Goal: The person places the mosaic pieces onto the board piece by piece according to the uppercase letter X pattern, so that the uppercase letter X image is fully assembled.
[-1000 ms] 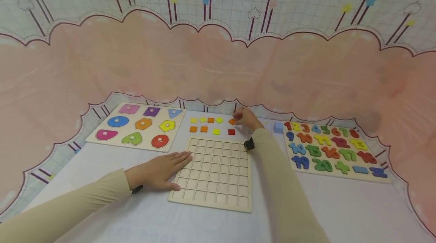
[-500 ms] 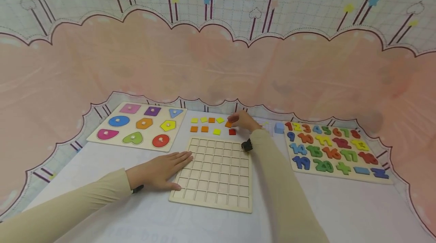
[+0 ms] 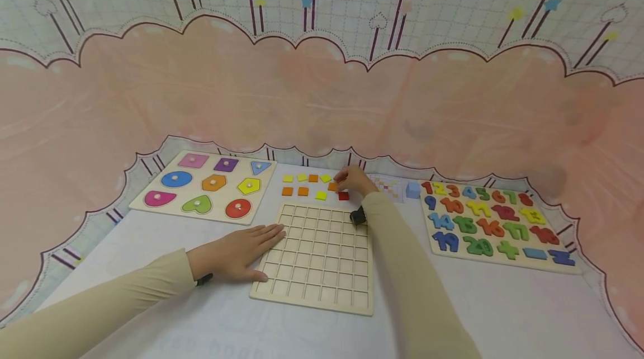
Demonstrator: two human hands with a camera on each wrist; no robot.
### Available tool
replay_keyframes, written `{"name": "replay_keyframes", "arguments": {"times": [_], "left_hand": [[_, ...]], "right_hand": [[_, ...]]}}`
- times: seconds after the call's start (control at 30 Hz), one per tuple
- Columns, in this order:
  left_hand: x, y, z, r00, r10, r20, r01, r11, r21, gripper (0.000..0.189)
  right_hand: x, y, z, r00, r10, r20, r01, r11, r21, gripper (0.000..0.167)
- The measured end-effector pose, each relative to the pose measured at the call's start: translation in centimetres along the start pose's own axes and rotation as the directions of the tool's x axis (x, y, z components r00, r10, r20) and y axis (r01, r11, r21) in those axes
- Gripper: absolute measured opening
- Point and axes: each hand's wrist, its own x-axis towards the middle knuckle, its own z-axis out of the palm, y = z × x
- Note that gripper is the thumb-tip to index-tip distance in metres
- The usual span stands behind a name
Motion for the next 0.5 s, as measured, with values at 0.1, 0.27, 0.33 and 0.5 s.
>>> {"name": "replay_keyframes", "arguments": {"times": [0.1,0.27,0.33,0.5], "left_hand": [[-0.05,0.09,-0.12,1.000,-0.003,0.002,0.003,1.000,0.000,0.091],[-0.09,0.22,-0.31,1.000,0.001,0.005,-0.001,1.000,0.000,0.091],[-0.10,0.23,-0.36,1.000,0.003,0.006,-0.003,1.000,0.004,0.091],[-0.13,0.24,-0.42,1.000,0.002,0.005,-0.002,1.000,0.014,0.091]], "right_hand": [[-0.03,-0.29,0.15,1.000,-0.009,0.021,0.009,1.000,-0.012,0.034],[-0.17,-0.55,0.39,1.000,-0.004,0.019,0.005,0.999,-0.036,0.031],[-0.18,-0.65,0.48,1.000,-0.002,0.016,0.003,0.999,-0.054,0.028],[-0.16,-0.85,0.53,1.000,0.005,0.019,-0.003,0.997,-0.083,0.023]]}}
